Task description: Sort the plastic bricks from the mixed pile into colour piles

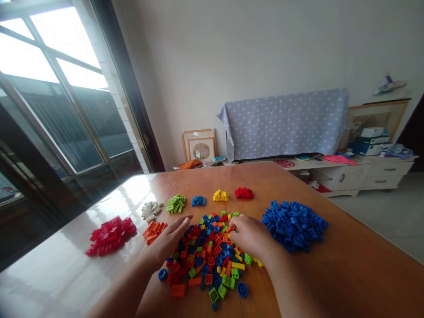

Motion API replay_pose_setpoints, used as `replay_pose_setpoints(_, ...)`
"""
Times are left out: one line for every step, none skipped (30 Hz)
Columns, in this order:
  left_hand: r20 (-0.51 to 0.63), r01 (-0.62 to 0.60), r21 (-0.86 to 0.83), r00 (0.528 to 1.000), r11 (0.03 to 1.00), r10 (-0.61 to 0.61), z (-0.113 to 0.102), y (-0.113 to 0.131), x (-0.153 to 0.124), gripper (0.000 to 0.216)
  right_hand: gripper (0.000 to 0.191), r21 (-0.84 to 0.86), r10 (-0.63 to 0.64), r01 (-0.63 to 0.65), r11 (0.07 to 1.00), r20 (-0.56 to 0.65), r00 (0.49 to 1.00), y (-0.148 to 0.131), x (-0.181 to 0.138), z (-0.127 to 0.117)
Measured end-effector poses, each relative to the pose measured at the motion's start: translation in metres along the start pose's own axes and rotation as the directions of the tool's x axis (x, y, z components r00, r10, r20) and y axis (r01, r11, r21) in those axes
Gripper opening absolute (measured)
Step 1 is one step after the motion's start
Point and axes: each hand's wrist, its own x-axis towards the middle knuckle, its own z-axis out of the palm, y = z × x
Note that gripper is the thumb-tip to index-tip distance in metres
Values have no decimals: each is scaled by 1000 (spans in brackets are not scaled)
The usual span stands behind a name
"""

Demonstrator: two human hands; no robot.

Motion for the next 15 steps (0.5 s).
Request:
replay_pose_setpoints(28, -28, 31, 999, 999, 27, 2, -2, 0, 67, 19, -10, -23, 23, 1000, 20, 1000, -4, -2, 2)
replay_pose_setpoints(61, -58, 70, 997, 996, 54, 4, -5, 0, 66, 20, -19, -48, 48, 999, 30, 998, -8, -3, 4)
replay_pose_setpoints(96, -90, 117, 992, 989, 79, 7, -7, 0, 66, 21, -27, -72, 73, 997, 35, 997, -12, -4, 7)
replay_pose_setpoints(132, -122, 171, 986, 978, 100, 9, -8, -1, 68, 22, -36, -94, 96, 995, 40, 995, -17, -5, 9)
replay_pose_setpoints(163, -153, 228, 980, 962, 117, 11, -10, -2, 71, 24, -46, -116, 118, 992, 47, 992, -21, -6, 11)
replay_pose_setpoints(190, -182, 282, 973, 942, 131, 14, -11, -3, 74, 25, -53, -134, 137, 989, 57, 989, -24, -6, 13)
replay_pose_setpoints(211, -209, 331, 967, 920, 144, 15, -12, -4, 77, 27, -58, -148, 152, 987, 67, 987, -27, -7, 15)
replay_pose_setpoints(225, -235, 373, 961, 898, 158, 17, -13, -5, 78, 29, -60, -159, 164, 985, 76, 984, -29, -6, 17)
replay_pose_setpoints(233, -260, 404, 956, 877, 176, 18, -14, -6, 77, 29, -60, -165, 169, 984, 79, 983, -30, -6, 18)
replay_pose_setpoints(237, -284, 425, 951, 859, 198, 20, -15, -6, 76, 27, -61, -165, 170, 984, 77, 983, -30, -5, 19)
replay_pose_setpoints(236, -306, 436, 946, 847, 220, 20, -16, -5, 74, 25, -60, -162, 166, 984, 72, 984, -28, -3, 20)
replay_pose_setpoints(234, -326, 437, 941, 838, 245, 21, -17, -4, 71, 22, -55, -156, 160, 986, 65, 986, -26, -1, 20)
replay_pose_setpoints(229, -346, 431, 935, 833, 271, 21, -19, -3, 67, 19, -48, -149, 152, 987, 59, 987, -22, 1, 21)
replay_pose_setpoints(222, -365, 419, 929, 831, 296, 22, -20, -1, 62, 17, -40, -140, 142, 989, 55, 989, -18, 3, 21)
replay_pose_setpoints(216, -383, 405, 922, 830, 320, 22, -22, 0, 56, 15, -31, -130, 131, 991, 50, 990, -14, 6, 20)
